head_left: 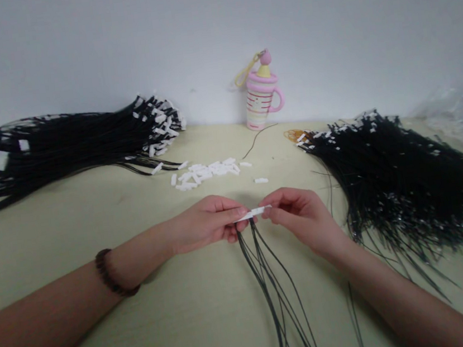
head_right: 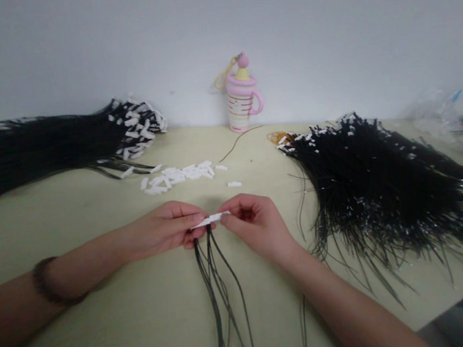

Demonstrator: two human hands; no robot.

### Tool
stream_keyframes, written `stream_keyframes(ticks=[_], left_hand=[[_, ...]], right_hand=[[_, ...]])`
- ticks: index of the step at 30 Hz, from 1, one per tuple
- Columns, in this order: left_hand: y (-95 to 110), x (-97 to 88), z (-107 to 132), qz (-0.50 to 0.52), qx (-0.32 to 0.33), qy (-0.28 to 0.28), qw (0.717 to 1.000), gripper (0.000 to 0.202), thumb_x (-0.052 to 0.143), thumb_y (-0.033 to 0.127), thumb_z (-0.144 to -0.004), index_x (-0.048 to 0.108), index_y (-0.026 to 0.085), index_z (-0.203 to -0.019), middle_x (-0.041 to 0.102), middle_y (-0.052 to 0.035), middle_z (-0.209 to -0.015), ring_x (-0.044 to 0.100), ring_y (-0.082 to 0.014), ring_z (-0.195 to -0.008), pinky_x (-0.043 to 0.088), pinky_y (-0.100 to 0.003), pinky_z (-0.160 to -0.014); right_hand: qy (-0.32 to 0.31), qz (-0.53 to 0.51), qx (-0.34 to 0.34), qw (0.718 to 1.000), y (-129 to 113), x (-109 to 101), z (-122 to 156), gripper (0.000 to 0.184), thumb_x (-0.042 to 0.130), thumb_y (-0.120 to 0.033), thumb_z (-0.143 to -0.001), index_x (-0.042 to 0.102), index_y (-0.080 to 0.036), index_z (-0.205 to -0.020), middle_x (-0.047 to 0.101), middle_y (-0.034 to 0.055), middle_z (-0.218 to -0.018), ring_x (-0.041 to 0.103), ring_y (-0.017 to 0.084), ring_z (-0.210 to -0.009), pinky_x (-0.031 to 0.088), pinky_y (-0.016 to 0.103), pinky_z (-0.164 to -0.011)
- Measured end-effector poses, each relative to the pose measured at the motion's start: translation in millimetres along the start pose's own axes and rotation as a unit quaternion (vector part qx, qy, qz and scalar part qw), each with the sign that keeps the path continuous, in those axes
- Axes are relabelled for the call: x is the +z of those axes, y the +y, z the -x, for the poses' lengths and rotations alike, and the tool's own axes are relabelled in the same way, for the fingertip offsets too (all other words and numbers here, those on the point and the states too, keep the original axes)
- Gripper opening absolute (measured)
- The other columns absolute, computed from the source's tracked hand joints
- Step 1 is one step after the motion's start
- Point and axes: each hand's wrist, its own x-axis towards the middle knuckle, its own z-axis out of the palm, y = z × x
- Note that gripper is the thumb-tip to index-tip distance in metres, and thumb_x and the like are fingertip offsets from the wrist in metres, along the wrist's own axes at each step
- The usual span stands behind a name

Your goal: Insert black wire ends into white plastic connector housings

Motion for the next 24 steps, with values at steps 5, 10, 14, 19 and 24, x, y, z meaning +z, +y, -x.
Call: stream_keyframes(ticks=[5,10,14,19,24], left_hand=[[0,-2.2,0,0.002,-0.008,-0.006,1.0,0.014,0.055,0.02,-0.082,0.064,0.011,-0.076,0.057,-0.0006,-0.066,0.05,-0.0078,-0.062,0.038,-0.021,-0.058],[-1,-1.8,1,-0.022,-0.002,-0.003,1.0,0.013,0.055,0.02,-0.082,0.065,0.012,-0.083,0.059,-0.0014,-0.071,0.053,-0.0083,-0.065,0.04,-0.021,-0.061],[0,3.9,2,-0.104,0.007,0.042,0.994,0.013,0.058,0.024,-0.08,0.064,0.013,-0.077,0.06,0.0,-0.067,0.053,-0.0081,-0.06,0.041,-0.021,-0.059],[0,11.2,1,-0.171,0.03,0.109,0.979,0.016,0.058,0.027,-0.079,0.061,0.015,-0.068,0.059,0.0022,-0.06,0.05,-0.0072,-0.054,0.038,-0.019,-0.053],[-1,10.9,-2,-0.12,0.058,0.139,0.981,0.016,0.058,0.027,-0.079,0.061,0.015,-0.069,0.058,0.0029,-0.059,0.049,-0.006,-0.053,0.035,-0.018,-0.052]], right_hand=[[-0.027,0.017,-0.02,0.999,2,-2,0,0.01,0.065,-0.022,-0.07,0.065,-0.014,-0.076,0.064,0.0024,-0.068,0.053,0.011,-0.061,0.041,0.024,-0.059],[-0.04,0.039,-0.03,0.998,4,-4,0,0.01,0.063,-0.021,-0.072,0.066,-0.013,-0.077,0.063,0.0023,-0.068,0.053,0.011,-0.061,0.041,0.024,-0.059],[-0.049,0.039,-0.024,0.998,4,-1,1,0.011,0.063,-0.021,-0.071,0.066,-0.012,-0.077,0.062,0.0023,-0.068,0.052,0.011,-0.061,0.041,0.024,-0.059],[-0.04,0.017,-0.011,0.999,4,3,1,0.013,0.062,-0.022,-0.072,0.063,-0.012,-0.079,0.06,0.0017,-0.068,0.05,0.009,-0.06,0.039,0.023,-0.057],[-0.013,-0.026,0.023,0.999,1,3,0,0.016,0.065,-0.023,-0.068,0.055,-0.014,-0.079,0.054,-0.0032,-0.062,0.045,0.006,-0.052,0.034,0.019,-0.05]])
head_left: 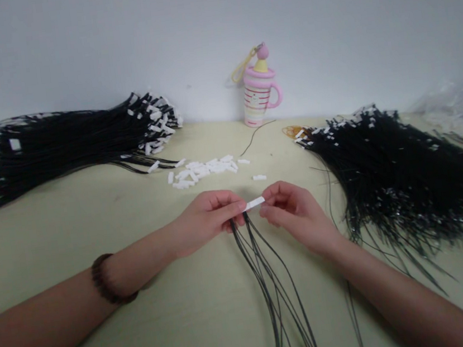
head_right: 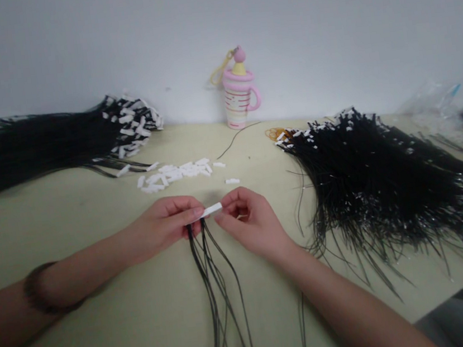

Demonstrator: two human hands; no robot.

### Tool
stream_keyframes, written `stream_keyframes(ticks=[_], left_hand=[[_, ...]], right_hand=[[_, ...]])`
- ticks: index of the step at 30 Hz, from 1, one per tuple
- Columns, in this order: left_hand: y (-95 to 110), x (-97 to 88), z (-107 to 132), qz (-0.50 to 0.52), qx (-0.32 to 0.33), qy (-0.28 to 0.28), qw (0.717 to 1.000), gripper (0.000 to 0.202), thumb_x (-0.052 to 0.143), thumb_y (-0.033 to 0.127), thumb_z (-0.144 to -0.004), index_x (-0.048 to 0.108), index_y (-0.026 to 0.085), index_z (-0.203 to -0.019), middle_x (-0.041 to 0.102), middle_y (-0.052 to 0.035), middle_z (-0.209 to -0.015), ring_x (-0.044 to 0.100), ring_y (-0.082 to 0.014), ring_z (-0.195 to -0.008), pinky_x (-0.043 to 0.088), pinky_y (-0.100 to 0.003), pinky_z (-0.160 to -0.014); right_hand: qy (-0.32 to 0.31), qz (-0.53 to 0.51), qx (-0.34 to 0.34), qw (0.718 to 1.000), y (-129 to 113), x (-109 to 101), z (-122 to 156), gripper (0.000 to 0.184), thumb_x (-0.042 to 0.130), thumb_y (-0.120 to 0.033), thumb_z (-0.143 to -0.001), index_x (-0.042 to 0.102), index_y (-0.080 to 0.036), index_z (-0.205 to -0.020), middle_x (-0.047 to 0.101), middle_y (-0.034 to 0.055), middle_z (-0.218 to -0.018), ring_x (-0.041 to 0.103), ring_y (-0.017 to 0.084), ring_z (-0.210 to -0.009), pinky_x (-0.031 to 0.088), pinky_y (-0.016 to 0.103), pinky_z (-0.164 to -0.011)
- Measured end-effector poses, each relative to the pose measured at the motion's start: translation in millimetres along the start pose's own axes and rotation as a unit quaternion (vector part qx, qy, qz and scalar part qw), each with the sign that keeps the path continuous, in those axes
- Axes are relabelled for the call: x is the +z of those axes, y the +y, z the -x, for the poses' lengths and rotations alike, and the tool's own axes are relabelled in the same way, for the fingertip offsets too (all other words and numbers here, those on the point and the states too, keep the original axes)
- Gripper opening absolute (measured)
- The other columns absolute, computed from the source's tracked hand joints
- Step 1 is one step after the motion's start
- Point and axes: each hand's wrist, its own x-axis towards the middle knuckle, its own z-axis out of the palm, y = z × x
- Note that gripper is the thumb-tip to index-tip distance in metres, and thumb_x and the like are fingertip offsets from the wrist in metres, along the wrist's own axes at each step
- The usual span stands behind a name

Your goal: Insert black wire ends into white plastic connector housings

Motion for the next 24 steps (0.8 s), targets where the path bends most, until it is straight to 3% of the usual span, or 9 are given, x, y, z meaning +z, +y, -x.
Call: stream_keyframes(ticks=[5,13,19,24], left_hand=[[-2,-0.6,-1,0.043,0.012,-0.013,0.999,0.016,0.06,0.027,-0.078,0.061,0.014,-0.069,0.058,0.0023,-0.06,0.049,-0.0064,-0.055,0.035,-0.02,-0.054],[-2,0.4,0,0.076,0.012,-0.003,0.997,0.015,0.062,0.026,-0.076,0.062,0.014,-0.067,0.058,0.0013,-0.058,0.05,-0.0081,-0.056,0.035,-0.022,-0.055],[-1,-1.9,-5,0.109,0.009,0.04,0.993,0.016,0.063,0.025,-0.074,0.061,0.012,-0.065,0.056,0.0014,-0.058,0.048,-0.0068,-0.054,0.034,-0.021,-0.053],[-2,-3.2,-6,0.093,0.009,0.038,0.995,0.016,0.063,0.025,-0.074,0.062,0.012,-0.065,0.056,0.0012,-0.056,0.048,-0.0075,-0.054,0.035,-0.021,-0.054]], right_hand=[[-0.087,0.001,0.046,0.995,2,6,3,0.013,0.06,-0.024,-0.074,0.06,-0.012,-0.069,0.046,-0.0045,-0.054,0.037,0.005,-0.049,0.028,0.019,-0.047],[-0.13,-0.001,0.064,0.989,2,1,2,0.017,0.059,-0.026,-0.076,0.06,-0.012,-0.067,0.048,-0.0033,-0.056,0.038,0.006,-0.051,0.028,0.02,-0.049],[-0.162,-0.076,0.185,0.966,-9,-15,0,0.017,0.062,-0.029,-0.073,0.059,-0.012,-0.072,0.061,0.0024,-0.065,0.047,0.006,-0.051,0.033,0.02,-0.05],[-0.105,-0.03,0.097,0.989,-4,-5,0,0.015,0.064,-0.027,-0.073,0.059,-0.013,-0.076,0.059,-0.0002,-0.067,0.047,0.006,-0.056,0.036,0.019,-0.054]])
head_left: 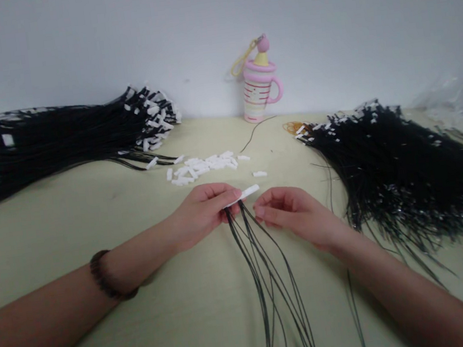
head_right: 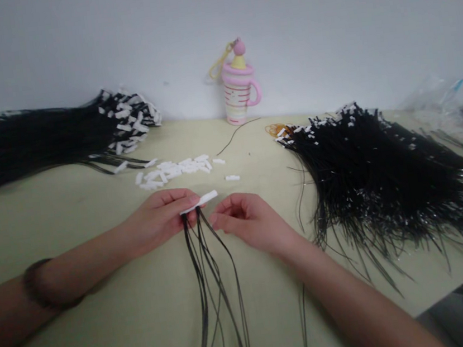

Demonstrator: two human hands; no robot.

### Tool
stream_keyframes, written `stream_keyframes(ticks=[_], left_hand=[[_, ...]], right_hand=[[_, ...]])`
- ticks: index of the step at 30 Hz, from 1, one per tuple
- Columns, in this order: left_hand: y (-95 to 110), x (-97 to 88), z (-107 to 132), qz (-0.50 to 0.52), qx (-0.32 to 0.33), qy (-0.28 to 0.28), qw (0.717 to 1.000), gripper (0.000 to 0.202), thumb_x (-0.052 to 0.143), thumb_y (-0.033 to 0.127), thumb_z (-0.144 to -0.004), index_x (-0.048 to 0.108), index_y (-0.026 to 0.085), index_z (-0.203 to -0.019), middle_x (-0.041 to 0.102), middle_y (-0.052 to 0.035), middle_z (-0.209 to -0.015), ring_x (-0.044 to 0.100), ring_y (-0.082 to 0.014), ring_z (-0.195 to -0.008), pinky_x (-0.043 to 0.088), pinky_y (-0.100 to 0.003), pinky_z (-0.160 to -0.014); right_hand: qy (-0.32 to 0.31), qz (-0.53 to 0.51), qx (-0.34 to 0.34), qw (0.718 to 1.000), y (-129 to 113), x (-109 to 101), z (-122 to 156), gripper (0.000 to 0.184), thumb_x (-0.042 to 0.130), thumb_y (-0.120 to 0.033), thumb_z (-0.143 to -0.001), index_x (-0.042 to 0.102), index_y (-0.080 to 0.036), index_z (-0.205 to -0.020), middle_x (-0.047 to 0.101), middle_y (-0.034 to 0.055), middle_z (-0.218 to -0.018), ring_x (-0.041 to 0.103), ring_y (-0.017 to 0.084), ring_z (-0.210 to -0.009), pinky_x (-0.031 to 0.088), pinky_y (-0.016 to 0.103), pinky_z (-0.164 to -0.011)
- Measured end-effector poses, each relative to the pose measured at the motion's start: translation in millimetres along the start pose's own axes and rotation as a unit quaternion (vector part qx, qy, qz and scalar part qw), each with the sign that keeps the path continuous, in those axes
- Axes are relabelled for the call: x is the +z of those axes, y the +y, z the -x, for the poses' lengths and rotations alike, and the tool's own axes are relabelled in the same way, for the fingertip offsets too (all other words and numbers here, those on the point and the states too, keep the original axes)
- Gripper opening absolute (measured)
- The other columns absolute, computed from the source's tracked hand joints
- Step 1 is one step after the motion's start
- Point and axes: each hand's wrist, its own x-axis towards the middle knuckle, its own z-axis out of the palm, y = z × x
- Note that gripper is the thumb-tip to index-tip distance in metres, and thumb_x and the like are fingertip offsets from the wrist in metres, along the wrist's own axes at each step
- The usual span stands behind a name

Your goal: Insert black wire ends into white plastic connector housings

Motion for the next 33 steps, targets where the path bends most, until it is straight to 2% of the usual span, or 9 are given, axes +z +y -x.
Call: stream_keyframes(ticks=[6,16,19,22,24,26,28,31,33], left_hand=[[2,0.8,2,-0.019,-0.006,-0.014,1.0,0.017,0.062,0.026,-0.074,0.061,0.013,-0.064,0.057,0.001,-0.056,0.049,-0.0084,-0.054,0.035,-0.022,-0.054],[1,-0.2,2,0.016,-0.008,-0.022,1.0,0.016,0.063,0.026,-0.075,0.062,0.012,-0.066,0.056,0.0014,-0.058,0.049,-0.008,-0.056,0.036,-0.022,-0.057],[2,0.5,2,0.023,-0.004,-0.024,0.999,0.016,0.062,0.025,-0.075,0.062,0.012,-0.067,0.055,0.0011,-0.059,0.048,-0.0076,-0.056,0.036,-0.021,-0.056],[2,0.2,1,0.037,-0.004,-0.011,0.999,0.015,0.063,0.025,-0.075,0.063,0.012,-0.069,0.054,0.001,-0.059,0.047,-0.0073,-0.056,0.036,-0.02,-0.055],[2,-0.3,0,0.049,-0.009,0.0,0.999,0.014,0.065,0.025,-0.074,0.064,0.012,-0.071,0.054,0.0011,-0.059,0.047,-0.0072,-0.056,0.036,-0.02,-0.055],[2,-0.8,-1,0.059,-0.015,0.005,0.998,0.014,0.065,0.025,-0.074,0.064,0.012,-0.07,0.053,0.0015,-0.059,0.047,-0.0068,-0.056,0.036,-0.019,-0.055],[2,-1.2,-1,0.062,-0.015,0.006,0.998,0.014,0.065,0.025,-0.074,0.064,0.012,-0.068,0.052,0.0016,-0.059,0.047,-0.0066,-0.055,0.036,-0.019,-0.054],[1,-2.2,-2,0.058,-0.009,0.004,0.998,0.014,0.064,0.025,-0.075,0.064,0.012,-0.069,0.052,0.0016,-0.057,0.047,-0.007,-0.055,0.037,-0.02,-0.054],[1,-3.0,-2,0.055,-0.007,0.003,0.998,0.014,0.064,0.025,-0.075,0.064,0.012,-0.07,0.052,0.0015,-0.057,0.047,-0.0071,-0.055,0.037,-0.019,-0.053]], right_hand=[[-0.007,0.033,-0.053,0.998,11,9,-1,0.018,0.063,-0.031,-0.074,0.061,-0.013,-0.071,0.055,-0.0015,-0.064,0.044,0.007,-0.057,0.035,0.021,-0.055],[0.001,0.066,-0.044,0.997,4,0,-2,0.025,0.057,-0.032,-0.08,0.058,-0.012,-0.067,0.057,-0.0006,-0.06,0.04,0.004,-0.049,0.03,0.019,-0.048],[-0.021,0.018,-0.011,1.0,-2,-4,2,0.014,0.061,-0.027,-0.076,0.059,-0.013,-0.079,0.059,-0.001,-0.06,0.042,0.005,-0.049,0.031,0.019,-0.048],[-0.053,-0.094,-0.01,0.994,-16,-13,11,0.021,0.062,-0.021,-0.071,0.058,-0.02,-0.092,0.053,-0.0051,-0.052,0.042,0.005,-0.045,0.031,0.019,-0.045],[0.005,-0.154,-0.053,0.987,-29,-24,18,0.008,0.056,-0.023,-0.072,0.06,-0.021,-0.079,0.05,-0.0047,-0.05,0.039,0.005,-0.042,0.03,0.02,-0.043],[0.141,-0.179,-0.102,0.968,-41,-40,23,0.017,0.045,-0.026,-0.078,0.058,-0.021,-0.068,0.053,-0.0013,-0.057,0.039,0.005,-0.043,0.031,0.021,-0.043],[0.267,-0.193,-0.15,0.932,-48,-59,24,0.028,0.035,-0.024,-0.084,0.06,-0.021,-0.071,0.057,0.0011,-0.071,0.042,0.004,-0.047,0.033,0.021,-0.045],[0.333,-0.24,-0.203,0.889,-48,-89,17,0.028,0.038,-0.021,-0.089,0.062,-0.021,-0.074,0.054,-0.0008,-0.073,0.038,0.003,-0.047,0.034,0.017,-0.045],[0.349,-0.237,-0.225,0.878,-42,-103,10,0.025,0.044,-0.023,-0.088,0.062,-0.021,-0.072,0.05,-0.0024,-0.066,0.034,0.003,-0.045,0.033,0.017,-0.043]])
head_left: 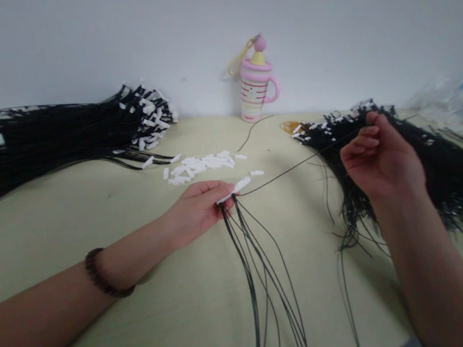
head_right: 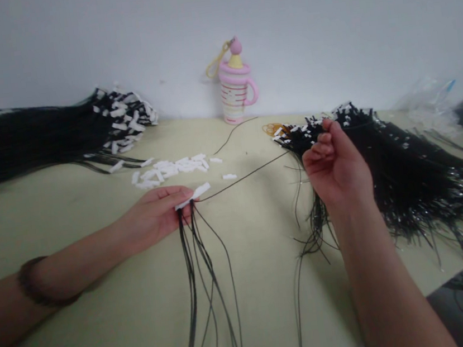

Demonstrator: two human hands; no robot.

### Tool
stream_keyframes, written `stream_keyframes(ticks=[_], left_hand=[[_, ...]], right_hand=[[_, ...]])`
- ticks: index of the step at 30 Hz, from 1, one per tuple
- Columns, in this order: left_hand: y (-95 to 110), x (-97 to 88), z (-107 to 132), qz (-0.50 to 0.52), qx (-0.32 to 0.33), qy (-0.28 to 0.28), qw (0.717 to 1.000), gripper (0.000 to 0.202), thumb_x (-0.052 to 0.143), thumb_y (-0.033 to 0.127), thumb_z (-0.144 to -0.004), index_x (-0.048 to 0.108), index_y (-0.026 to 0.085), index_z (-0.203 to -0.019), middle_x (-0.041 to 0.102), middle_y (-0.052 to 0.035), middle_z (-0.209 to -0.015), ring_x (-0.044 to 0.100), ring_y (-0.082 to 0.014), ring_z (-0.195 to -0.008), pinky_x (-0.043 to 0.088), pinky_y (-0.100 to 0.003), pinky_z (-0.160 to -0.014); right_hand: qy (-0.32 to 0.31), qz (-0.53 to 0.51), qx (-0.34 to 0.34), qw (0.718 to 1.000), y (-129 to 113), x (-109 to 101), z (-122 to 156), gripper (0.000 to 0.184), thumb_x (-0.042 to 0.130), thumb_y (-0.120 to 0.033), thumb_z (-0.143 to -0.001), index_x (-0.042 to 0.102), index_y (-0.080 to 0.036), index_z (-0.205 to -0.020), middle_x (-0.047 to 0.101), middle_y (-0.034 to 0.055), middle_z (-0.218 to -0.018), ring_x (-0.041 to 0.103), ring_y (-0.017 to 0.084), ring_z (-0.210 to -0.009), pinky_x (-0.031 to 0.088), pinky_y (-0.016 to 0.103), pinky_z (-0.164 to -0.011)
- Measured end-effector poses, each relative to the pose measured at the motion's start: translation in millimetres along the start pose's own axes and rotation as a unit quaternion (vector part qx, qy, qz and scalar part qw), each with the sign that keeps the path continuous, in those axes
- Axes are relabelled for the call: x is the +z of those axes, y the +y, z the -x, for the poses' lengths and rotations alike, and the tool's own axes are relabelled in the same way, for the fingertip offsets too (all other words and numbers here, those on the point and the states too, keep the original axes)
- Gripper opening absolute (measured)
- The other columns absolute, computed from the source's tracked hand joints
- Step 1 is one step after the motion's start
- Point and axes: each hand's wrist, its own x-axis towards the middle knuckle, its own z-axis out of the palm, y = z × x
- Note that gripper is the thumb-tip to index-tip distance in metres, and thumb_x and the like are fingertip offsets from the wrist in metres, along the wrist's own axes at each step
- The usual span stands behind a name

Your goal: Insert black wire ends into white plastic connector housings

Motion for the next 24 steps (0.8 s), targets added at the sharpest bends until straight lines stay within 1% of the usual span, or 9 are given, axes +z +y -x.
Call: stream_keyframes(ticks=[2,5,7,9,11,13,17,20,24], left_hand=[[0,-0.7,0,-0.001,-0.003,-0.003,1.0,0.013,0.064,0.024,-0.075,0.064,0.012,-0.07,0.052,0.0012,-0.058,0.047,-0.0069,-0.054,0.037,-0.019,-0.052],[1,-0.5,0,0.007,-0.014,-0.012,1.0,0.012,0.063,0.021,-0.075,0.063,0.011,-0.069,0.053,0.0006,-0.059,0.048,-0.0067,-0.054,0.038,-0.019,-0.052],[2,0.5,1,0.014,-0.02,-0.015,1.0,0.012,0.062,0.02,-0.075,0.063,0.01,-0.068,0.054,0.0,-0.059,0.048,-0.0068,-0.054,0.038,-0.019,-0.052],[3,1.8,1,0.015,-0.026,-0.013,0.999,0.013,0.061,0.02,-0.076,0.063,0.01,-0.067,0.054,-0.0003,-0.059,0.048,-0.007,-0.054,0.038,-0.019,-0.053],[3,2.6,1,0.015,-0.03,-0.008,0.999,0.014,0.06,0.02,-0.077,0.063,0.01,-0.068,0.053,-0.0002,-0.057,0.048,-0.0072,-0.054,0.038,-0.02,-0.053],[3,2.7,0,0.02,-0.032,-0.006,0.999,0.014,0.06,0.02,-0.077,0.063,0.01,-0.069,0.053,-0.0001,-0.057,0.048,-0.0073,-0.054,0.039,-0.02,-0.055],[2,1.3,-1,0.039,-0.03,0.0,0.999,0.013,0.06,0.019,-0.078,0.064,0.009,-0.071,0.053,0.0,-0.057,0.049,-0.0067,-0.056,0.04,-0.018,-0.056],[2,0.7,-1,0.049,-0.029,0.011,0.998,0.012,0.06,0.019,-0.077,0.065,0.009,-0.071,0.053,0.0003,-0.056,0.049,-0.0064,-0.056,0.04,-0.018,-0.055],[2,2.1,-2,0.056,-0.032,0.016,0.998,0.012,0.061,0.017,-0.077,0.065,0.009,-0.069,0.053,0.0004,-0.055,0.049,-0.0063,-0.055,0.041,-0.018,-0.055]], right_hand=[[-0.005,0.044,-0.05,0.998,8,-4,-5,0.019,0.05,-0.025,-0.085,0.063,-0.022,-0.072,0.049,-0.002,-0.066,0.036,0.004,-0.047,0.032,0.018,-0.042],[-0.022,0.15,-0.139,0.979,20,3,7,0.008,0.062,-0.024,-0.076,0.066,-0.021,-0.082,0.055,-0.0002,-0.071,0.043,0.005,-0.05,0.033,0.02,-0.042],[-0.058,0.224,-0.159,0.96,29,13,23,0.024,0.065,-0.021,-0.073,0.065,-0.021,-0.096,0.057,-0.0006,-0.067,0.044,0.006,-0.048,0.034,0.02,-0.043],[-0.125,0.298,-0.134,0.937,38,23,40,0.03,0.065,-0.022,-0.073,0.064,-0.019,-0.103,0.058,-0.0008,-0.062,0.045,0.006,-0.045,0.036,0.021,-0.042],[-0.186,0.358,-0.104,0.909,48,31,54,0.023,0.062,-0.025,-0.075,0.066,-0.016,-0.095,0.059,0.0003,-0.06,0.046,0.007,-0.044,0.037,0.021,-0.042],[-0.223,0.395,-0.092,0.886,57,35,63,0.015,0.059,-0.026,-0.076,0.066,-0.014,-0.079,0.059,0.0009,-0.058,0.046,0.007,-0.045,0.036,0.02,-0.042],[-0.252,0.436,-0.116,0.856,66,38,76,0.02,0.054,-0.019,-0.074,0.053,-0.015,-0.055,0.046,-0.003,-0.048,0.04,0.006,-0.044,0.03,0.018,-0.042],[-0.266,0.449,-0.148,0.84,65,40,84,0.021,0.052,-0.015,-0.071,0.049,-0.015,-0.05,0.041,-0.004,-0.046,0.035,0.005,-0.043,0.027,0.018,-0.042],[-0.267,0.445,-0.174,0.837,61,42,88,0.021,0.051,-0.013,-0.07,0.048,-0.015,-0.049,0.041,-0.0038,-0.045,0.036,0.005,-0.043,0.028,0.019,-0.042]])
